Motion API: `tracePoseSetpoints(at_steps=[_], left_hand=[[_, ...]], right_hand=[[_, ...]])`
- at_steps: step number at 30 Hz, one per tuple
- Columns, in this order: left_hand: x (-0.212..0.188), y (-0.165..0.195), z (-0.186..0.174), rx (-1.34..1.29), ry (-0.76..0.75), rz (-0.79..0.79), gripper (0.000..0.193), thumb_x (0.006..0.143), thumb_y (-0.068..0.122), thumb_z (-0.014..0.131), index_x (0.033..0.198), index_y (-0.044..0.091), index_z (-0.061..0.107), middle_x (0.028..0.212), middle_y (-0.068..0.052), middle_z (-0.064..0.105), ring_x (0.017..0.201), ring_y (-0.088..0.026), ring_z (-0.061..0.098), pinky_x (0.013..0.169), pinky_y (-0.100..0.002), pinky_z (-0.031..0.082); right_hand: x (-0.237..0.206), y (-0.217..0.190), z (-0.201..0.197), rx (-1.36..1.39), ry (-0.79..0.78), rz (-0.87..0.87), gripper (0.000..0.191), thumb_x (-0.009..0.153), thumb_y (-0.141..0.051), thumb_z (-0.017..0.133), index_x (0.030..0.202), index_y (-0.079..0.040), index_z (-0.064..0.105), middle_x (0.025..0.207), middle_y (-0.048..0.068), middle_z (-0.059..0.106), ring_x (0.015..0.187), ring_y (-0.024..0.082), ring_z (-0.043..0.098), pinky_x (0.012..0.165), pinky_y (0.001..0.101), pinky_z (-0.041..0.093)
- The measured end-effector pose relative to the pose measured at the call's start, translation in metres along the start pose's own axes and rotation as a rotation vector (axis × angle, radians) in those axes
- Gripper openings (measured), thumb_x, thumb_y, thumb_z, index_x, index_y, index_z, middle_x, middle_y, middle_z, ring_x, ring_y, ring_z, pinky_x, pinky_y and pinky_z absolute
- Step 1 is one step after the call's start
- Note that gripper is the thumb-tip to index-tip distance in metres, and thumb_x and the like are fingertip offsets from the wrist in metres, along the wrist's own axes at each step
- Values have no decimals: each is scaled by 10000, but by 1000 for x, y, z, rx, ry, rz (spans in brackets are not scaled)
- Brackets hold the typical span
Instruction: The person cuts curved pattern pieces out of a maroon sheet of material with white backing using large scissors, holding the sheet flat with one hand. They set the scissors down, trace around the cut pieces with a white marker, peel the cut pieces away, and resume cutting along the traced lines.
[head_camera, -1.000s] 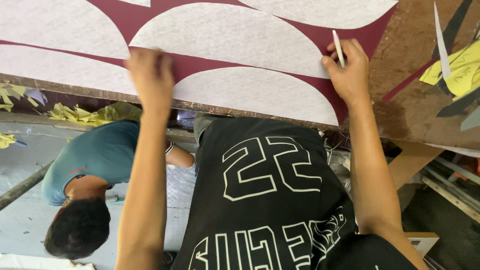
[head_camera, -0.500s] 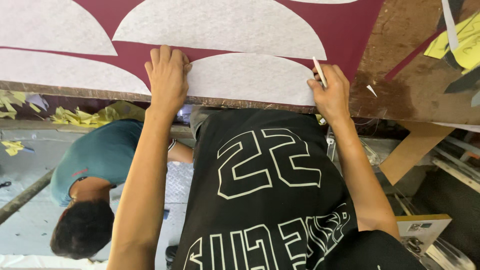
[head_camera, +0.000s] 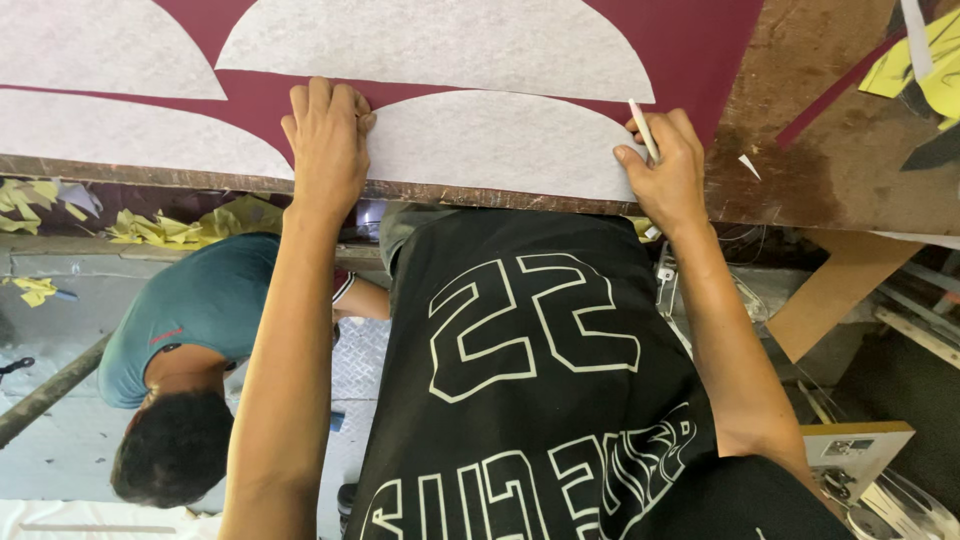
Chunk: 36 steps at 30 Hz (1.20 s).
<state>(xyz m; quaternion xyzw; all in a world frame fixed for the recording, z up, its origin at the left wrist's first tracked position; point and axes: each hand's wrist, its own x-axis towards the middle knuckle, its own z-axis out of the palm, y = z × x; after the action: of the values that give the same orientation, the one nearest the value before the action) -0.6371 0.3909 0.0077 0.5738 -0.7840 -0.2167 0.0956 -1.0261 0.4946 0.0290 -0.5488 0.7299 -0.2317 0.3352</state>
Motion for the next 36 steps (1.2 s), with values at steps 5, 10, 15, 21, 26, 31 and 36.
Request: tracePoseSetpoints(at_steps=[5, 10, 15, 21, 26, 31, 36], left_hand=[[-1, -1, 1, 0, 0, 2, 97, 999, 78, 693, 1072, 73, 630, 1111, -102, 532, 1055, -320, 483, 837, -472, 368], [-2, 0, 1, -54, 24, -32, 145, 951, 82, 743, 1071, 83, 661, 1102, -105, 547, 1065, -327, 497, 849, -476, 378], [-6, 10, -2, -131, 123, -26, 215, 963, 43, 748, 1167, 81, 692, 1160, -106, 577, 1132, -335, 535, 935, -473, 422], [-18, 50, 8, -102, 136, 60, 283, 930, 5, 758, 1199, 72, 698, 1223, -127, 586, 1167, -326, 538, 971, -476, 415], [-19, 67, 19, -76, 126, 89, 340, 900, 28, 795, 1223, 76, 699, 1277, -113, 582, 1228, -312, 526, 1018, -481, 392], [-15, 57, 22, -59, 126, 31, 339, 894, 58, 822, 1210, 87, 703, 1246, -104, 583, 1183, -313, 522, 969, -482, 384], [-15, 53, 30, -76, 94, 8, 329, 890, 65, 827, 1195, 98, 707, 1226, -85, 587, 1158, -306, 520, 963, -477, 387]], right_hand=[[0, 2, 2, -7, 12, -38, 279, 892, -46, 825, 1129, -6, 684, 1034, 97, 563, 927, 234, 615, 750, 350, 500], [-10, 18, -1, 46, 77, -73, 292, 933, -38, 798, 1197, -5, 680, 1104, 108, 583, 1016, 244, 654, 859, 362, 531], [-35, 62, -26, -59, 244, 47, 222, 937, 13, 768, 1148, -3, 698, 1042, 117, 619, 958, 258, 647, 863, 368, 514], [-70, 87, -44, -6, 302, 81, 255, 906, 32, 788, 1143, 8, 697, 1044, 126, 641, 968, 263, 653, 890, 365, 518], [-78, 69, -29, 67, 186, 120, 339, 848, 5, 824, 1161, 14, 695, 1059, 132, 630, 961, 226, 664, 835, 334, 539], [-74, 68, -20, 67, 181, 164, 257, 876, 31, 795, 1116, 13, 703, 958, 113, 632, 875, 226, 667, 797, 340, 534], [-76, 76, -21, 49, 198, 136, 191, 918, 33, 784, 1090, 13, 702, 998, 113, 661, 895, 228, 681, 800, 344, 531]])
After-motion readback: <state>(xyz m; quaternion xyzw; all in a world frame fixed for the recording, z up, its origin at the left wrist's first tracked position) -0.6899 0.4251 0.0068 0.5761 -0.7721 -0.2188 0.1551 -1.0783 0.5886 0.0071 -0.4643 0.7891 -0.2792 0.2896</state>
